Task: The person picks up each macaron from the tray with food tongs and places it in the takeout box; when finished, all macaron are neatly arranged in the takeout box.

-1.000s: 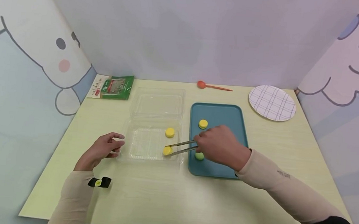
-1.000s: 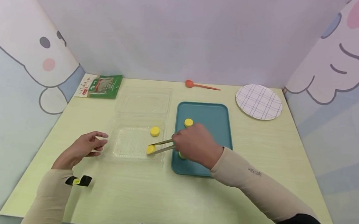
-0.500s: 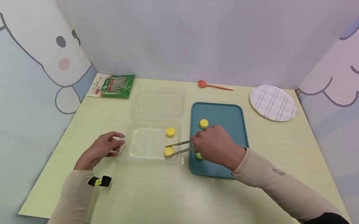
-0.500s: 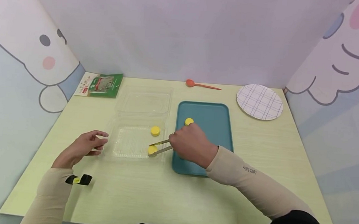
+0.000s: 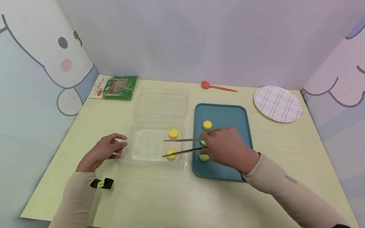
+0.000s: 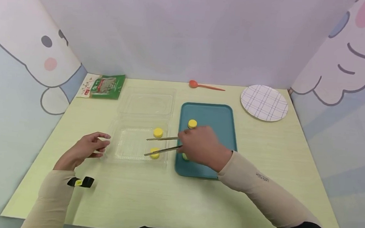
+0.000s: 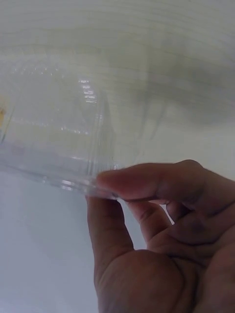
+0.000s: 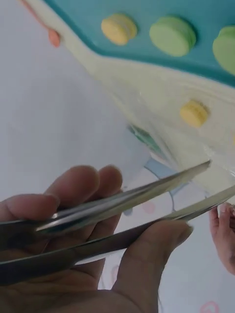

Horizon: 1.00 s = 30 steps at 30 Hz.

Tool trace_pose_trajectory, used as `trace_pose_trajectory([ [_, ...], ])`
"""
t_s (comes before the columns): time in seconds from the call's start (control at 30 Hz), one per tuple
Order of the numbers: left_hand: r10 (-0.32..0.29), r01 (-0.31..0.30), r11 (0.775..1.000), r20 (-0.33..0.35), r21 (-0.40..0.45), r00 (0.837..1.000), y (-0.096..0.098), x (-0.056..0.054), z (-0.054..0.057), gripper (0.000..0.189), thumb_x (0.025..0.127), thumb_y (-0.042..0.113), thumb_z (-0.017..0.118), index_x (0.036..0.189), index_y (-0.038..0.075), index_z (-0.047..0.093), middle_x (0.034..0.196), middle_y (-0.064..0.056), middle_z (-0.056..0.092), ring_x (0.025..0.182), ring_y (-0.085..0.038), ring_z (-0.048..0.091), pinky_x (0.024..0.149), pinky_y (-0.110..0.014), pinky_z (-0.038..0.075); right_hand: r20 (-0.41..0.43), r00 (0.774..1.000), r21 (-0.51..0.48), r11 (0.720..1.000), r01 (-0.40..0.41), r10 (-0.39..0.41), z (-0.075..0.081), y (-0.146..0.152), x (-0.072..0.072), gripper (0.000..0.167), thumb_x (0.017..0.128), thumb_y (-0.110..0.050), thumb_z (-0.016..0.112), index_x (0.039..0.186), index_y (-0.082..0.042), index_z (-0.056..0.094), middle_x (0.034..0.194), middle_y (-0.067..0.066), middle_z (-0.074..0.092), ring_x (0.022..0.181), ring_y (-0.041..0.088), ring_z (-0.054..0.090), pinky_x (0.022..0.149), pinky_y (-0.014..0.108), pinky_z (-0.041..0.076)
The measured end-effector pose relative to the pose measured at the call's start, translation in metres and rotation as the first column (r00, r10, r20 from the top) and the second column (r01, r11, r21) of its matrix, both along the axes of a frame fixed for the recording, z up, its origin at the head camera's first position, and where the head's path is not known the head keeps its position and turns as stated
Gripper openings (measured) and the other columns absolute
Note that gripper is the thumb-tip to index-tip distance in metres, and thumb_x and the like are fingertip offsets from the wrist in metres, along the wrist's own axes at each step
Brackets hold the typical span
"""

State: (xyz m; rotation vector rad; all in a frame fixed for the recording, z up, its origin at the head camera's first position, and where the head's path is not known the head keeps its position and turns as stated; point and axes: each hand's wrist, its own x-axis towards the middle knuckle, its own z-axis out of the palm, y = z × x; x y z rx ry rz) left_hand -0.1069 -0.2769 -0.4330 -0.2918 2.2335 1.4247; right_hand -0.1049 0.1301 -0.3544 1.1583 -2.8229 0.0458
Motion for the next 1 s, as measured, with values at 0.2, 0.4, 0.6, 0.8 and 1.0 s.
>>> trace_pose_trajectory([
  [0.2, -0.001, 0.001, 1.0, -0.001, -0.001, 1.0, -0.001, 0.001, 0.001, 0.043, 0.105, 0.022, 0.056, 0.138, -0.004, 0.046, 0.089, -0.008, 0.056, 0.078, -0.016, 0.055, 0.069, -0.028, 0.056, -0.006, 0.996, -0.203, 0.975, 0.091, -0.095, -0.022, 0.023, 0.0, 0.035, 0.08, -0.04, 0.086, 0.101, -0.016, 0.073, 0.073, -0.011, 0.064, 0.057, 0.005, 0.054, 0.043, 0.026, 0.038],
  [0.4, -0.005, 0.005, 1.0, -0.001, 0.002, 1.0, -0.002, 0.001, 0.0, 0.044, 0.105, 0.022, 0.057, 0.138, -0.003, 0.046, 0.087, -0.008, 0.055, 0.076, -0.016, 0.055, 0.067, -0.027, 0.055, -0.04, 0.985, -0.3, 0.942, 0.15, -0.17, -0.039, 0.043, 0.005, 0.042, 0.078, -0.042, 0.087, 0.108, -0.015, 0.073, 0.09, -0.003, 0.074, 0.065, 0.012, 0.064, 0.044, 0.029, 0.041],
  [0.6, -0.011, 0.011, 1.0, -0.008, 0.008, 1.0, -0.001, 0.0, -0.001, 0.042, 0.105, 0.021, 0.057, 0.137, -0.004, 0.046, 0.086, -0.008, 0.054, 0.075, -0.015, 0.055, 0.067, -0.028, 0.055, -0.061, 0.97, -0.339, 0.919, 0.202, -0.236, -0.057, 0.067, 0.011, 0.049, 0.075, -0.046, 0.086, 0.111, -0.016, 0.073, 0.092, 0.0, 0.075, 0.061, 0.01, 0.063, 0.043, 0.028, 0.04],
  [0.8, -0.001, 0.001, 1.0, -0.005, 0.012, 1.0, 0.0, 0.001, 0.0, 0.04, 0.105, 0.018, 0.057, 0.137, -0.005, 0.047, 0.086, -0.009, 0.053, 0.073, -0.016, 0.054, 0.066, -0.029, 0.054, -0.088, 0.959, -0.374, 0.902, 0.217, -0.268, -0.069, 0.09, 0.021, 0.071, 0.089, -0.076, 0.045, 0.11, -0.015, 0.074, 0.087, 0.001, 0.074, 0.059, 0.012, 0.065, 0.042, 0.027, 0.038],
  [1.0, 0.001, -0.001, 1.0, -0.013, 0.009, 1.0, 0.001, 0.001, 0.0, 0.04, 0.105, 0.018, 0.057, 0.136, -0.005, 0.047, 0.086, -0.009, 0.054, 0.073, -0.015, 0.054, 0.066, -0.029, 0.054, -0.093, 0.94, -0.386, 0.882, 0.271, -0.329, -0.075, 0.111, 0.038, 0.08, 0.091, -0.078, 0.03, 0.109, -0.014, 0.074, 0.074, -0.001, 0.069, 0.059, 0.011, 0.062, 0.041, 0.027, 0.036],
])
